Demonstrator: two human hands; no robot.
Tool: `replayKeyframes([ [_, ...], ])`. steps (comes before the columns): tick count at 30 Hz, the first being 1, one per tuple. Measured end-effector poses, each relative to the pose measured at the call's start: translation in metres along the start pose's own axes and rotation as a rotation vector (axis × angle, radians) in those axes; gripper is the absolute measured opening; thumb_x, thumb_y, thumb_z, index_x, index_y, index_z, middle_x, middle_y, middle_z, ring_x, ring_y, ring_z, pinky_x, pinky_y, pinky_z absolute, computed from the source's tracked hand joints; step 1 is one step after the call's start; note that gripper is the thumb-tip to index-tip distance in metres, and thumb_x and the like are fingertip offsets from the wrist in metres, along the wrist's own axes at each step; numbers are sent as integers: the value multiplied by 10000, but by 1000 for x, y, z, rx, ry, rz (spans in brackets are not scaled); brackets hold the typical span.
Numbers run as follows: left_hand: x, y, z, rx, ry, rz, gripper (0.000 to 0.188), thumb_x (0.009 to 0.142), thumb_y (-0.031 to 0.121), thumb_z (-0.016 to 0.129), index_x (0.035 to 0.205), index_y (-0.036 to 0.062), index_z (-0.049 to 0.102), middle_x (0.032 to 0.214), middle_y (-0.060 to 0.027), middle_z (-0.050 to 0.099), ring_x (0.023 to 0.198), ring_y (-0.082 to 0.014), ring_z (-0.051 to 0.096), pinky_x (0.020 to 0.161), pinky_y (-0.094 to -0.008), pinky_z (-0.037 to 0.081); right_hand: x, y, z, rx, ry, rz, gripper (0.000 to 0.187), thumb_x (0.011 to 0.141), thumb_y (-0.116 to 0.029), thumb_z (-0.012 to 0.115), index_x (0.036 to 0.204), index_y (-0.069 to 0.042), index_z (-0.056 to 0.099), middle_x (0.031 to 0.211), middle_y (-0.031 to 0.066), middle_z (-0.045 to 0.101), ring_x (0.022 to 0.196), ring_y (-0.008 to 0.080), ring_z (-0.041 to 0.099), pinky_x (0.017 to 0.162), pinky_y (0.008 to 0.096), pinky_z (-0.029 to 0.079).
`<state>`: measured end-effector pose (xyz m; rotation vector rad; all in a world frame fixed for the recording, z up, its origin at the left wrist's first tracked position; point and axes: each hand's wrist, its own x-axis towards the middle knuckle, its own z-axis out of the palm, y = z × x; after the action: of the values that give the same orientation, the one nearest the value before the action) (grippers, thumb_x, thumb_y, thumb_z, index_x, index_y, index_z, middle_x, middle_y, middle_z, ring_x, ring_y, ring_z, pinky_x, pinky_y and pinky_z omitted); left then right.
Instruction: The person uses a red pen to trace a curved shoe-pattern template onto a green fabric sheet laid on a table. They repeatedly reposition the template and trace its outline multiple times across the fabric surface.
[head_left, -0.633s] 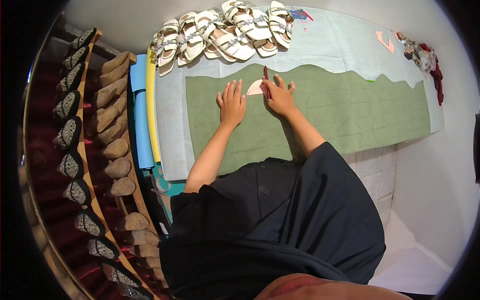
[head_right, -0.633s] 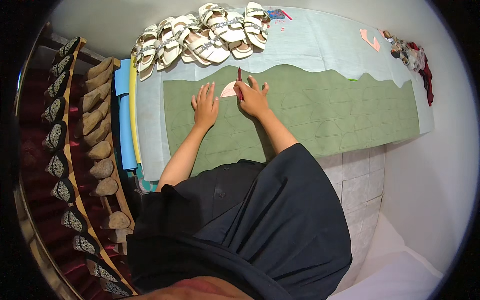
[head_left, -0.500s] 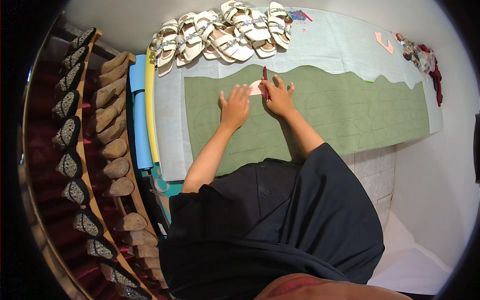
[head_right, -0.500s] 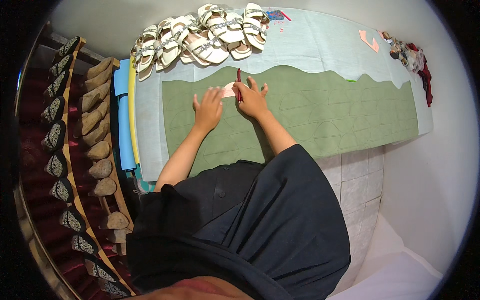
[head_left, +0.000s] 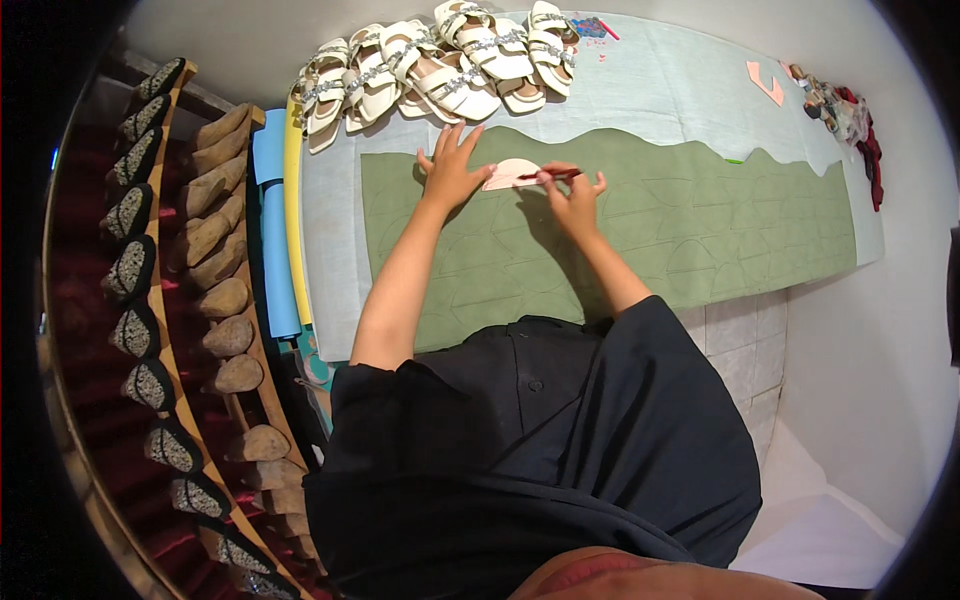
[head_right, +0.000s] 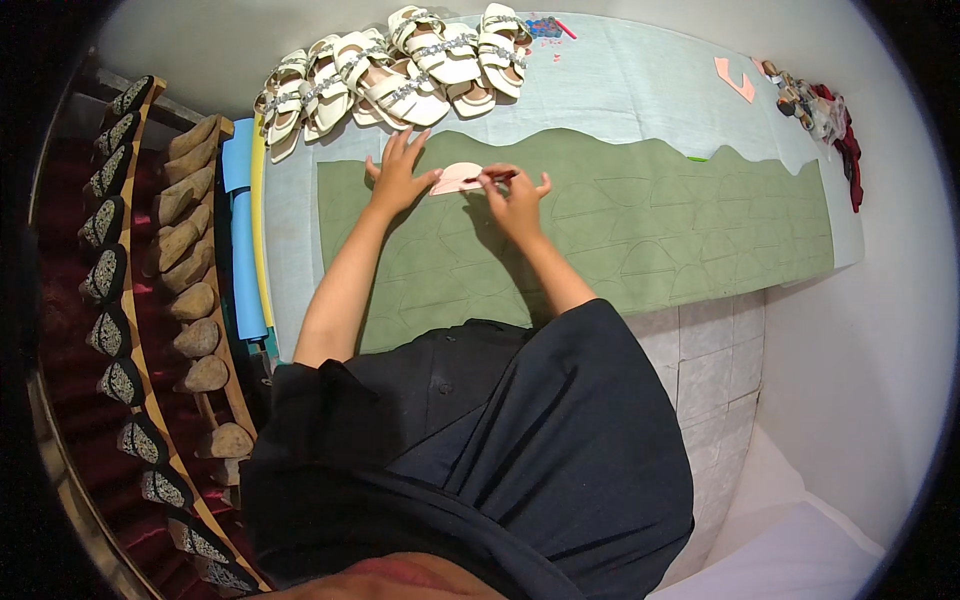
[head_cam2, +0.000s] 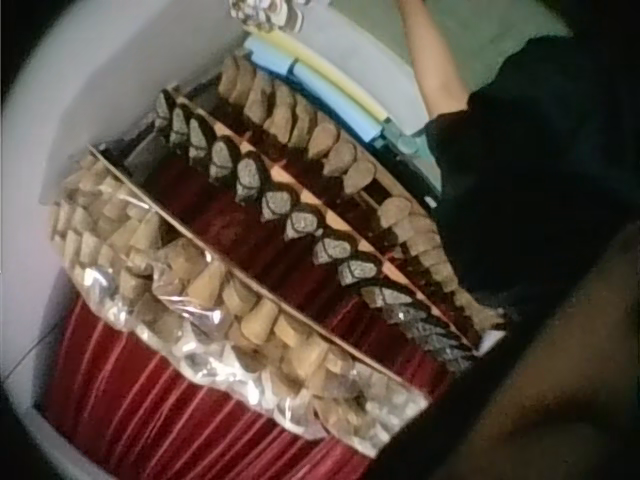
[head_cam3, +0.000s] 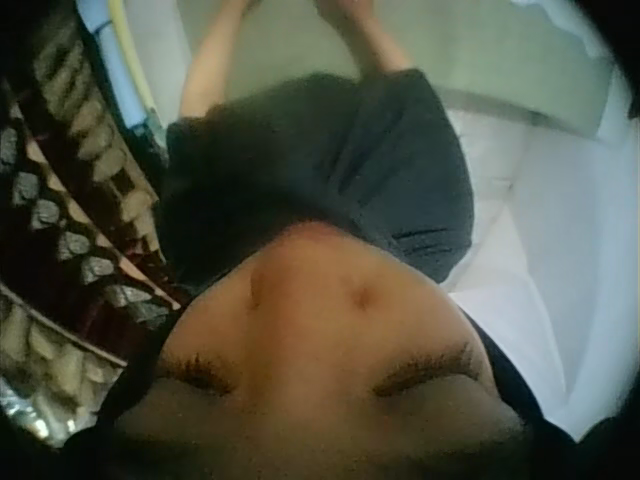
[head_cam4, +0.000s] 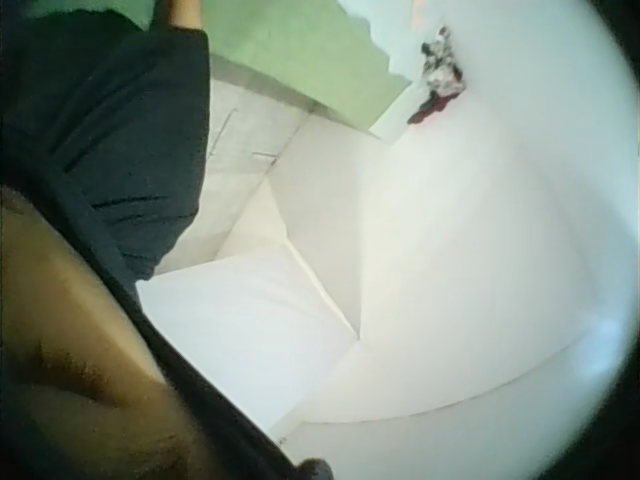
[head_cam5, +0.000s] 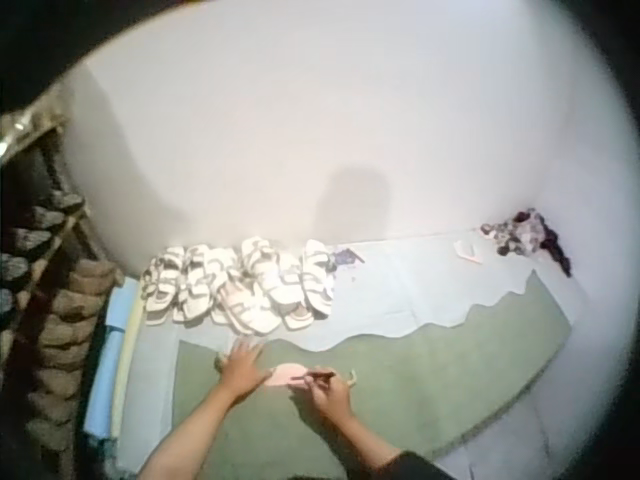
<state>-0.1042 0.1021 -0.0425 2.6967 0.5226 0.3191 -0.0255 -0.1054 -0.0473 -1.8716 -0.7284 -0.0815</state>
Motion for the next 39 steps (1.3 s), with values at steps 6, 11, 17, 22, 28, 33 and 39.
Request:
replayKeyframes([
  [6, 25, 22, -18, 240, -171, 44, 994, 534, 442, 870, 1407, 361, 401, 1519, -79, 292, 1429, -294, 197, 1047, -718, 113, -25, -8, 29, 21, -57, -16, 132, 878, -207, 667, 983, -133, 635, 978, -26, 690, 1116, 167, 595, 1038, 546, 81],
  [11, 27, 18, -10, 272, -141, 17, 1030, 513, 475, 866, 1415, 358, 383, 1513, -113, 278, 1419, -333, 197, 1011, -746, 106, -28, -16, 46, -9, -80, -78, 122, 842, -184, 685, 949, -140, 649, 1026, 17, 650, 1129, 199, 578, 1025, 579, 100],
  [17, 25, 18, -7, 268, -122, 13, 1019, 514, 479, 867, 1407, 351, 394, 1502, -117, 289, 1417, -333, 202, 1010, -746, 115, -27, -12, 49, -83, -60, -65, 124, 831, -201, 683, 937, -144, 649, 1050, 30, 626, 1115, 208, 562, 1017, 594, 106],
  [22, 25, 20, -9, 259, -127, 26, 976, 524, 457, 871, 1383, 339, 423, 1502, -115, 289, 1418, -338, 197, 1013, -746, 111, -23, -5, 36, -136, 15, -52, 85, 821, -200, 682, 871, -141, 647, 1031, 25, 625, 1107, 207, 561, 1009, 600, 108],
  [28, 29, 36, -14, 282, -174, 6, 642, 545, 328, 884, 1102, 248, 575, 1486, -111, 310, 1414, -350, 197, 1015, -749, 101, -13, 19, -2, -203, 113, -1, 85, 825, -194, 671, 858, -118, 654, 1004, 16, 626, 1136, 211, 557, 1008, 600, 104],
  [33, 22, 49, -14, 282, -128, 129, 323, 609, 198, 836, 849, 212, 620, 1401, -77, 400, 1375, -319, 264, 1010, -745, 107, -11, 31, -14, -233, 166, 18, 123, 831, -202, 661, 881, -94, 630, 980, 23, 631, 1129, 210, 561, 1015, 597, 86],
  [39, 8, 44, -5, 158, -20, 133, 167, 637, 129, 766, 706, 204, 633, 1163, -21, 507, 1200, -235, 411, 1045, -693, 120, -10, 32, -22, -247, 193, 42, 125, 836, -209, 659, 880, -98, 621, 973, 24, 638, 1129, 209, 561, 1015, 596, 84],
])
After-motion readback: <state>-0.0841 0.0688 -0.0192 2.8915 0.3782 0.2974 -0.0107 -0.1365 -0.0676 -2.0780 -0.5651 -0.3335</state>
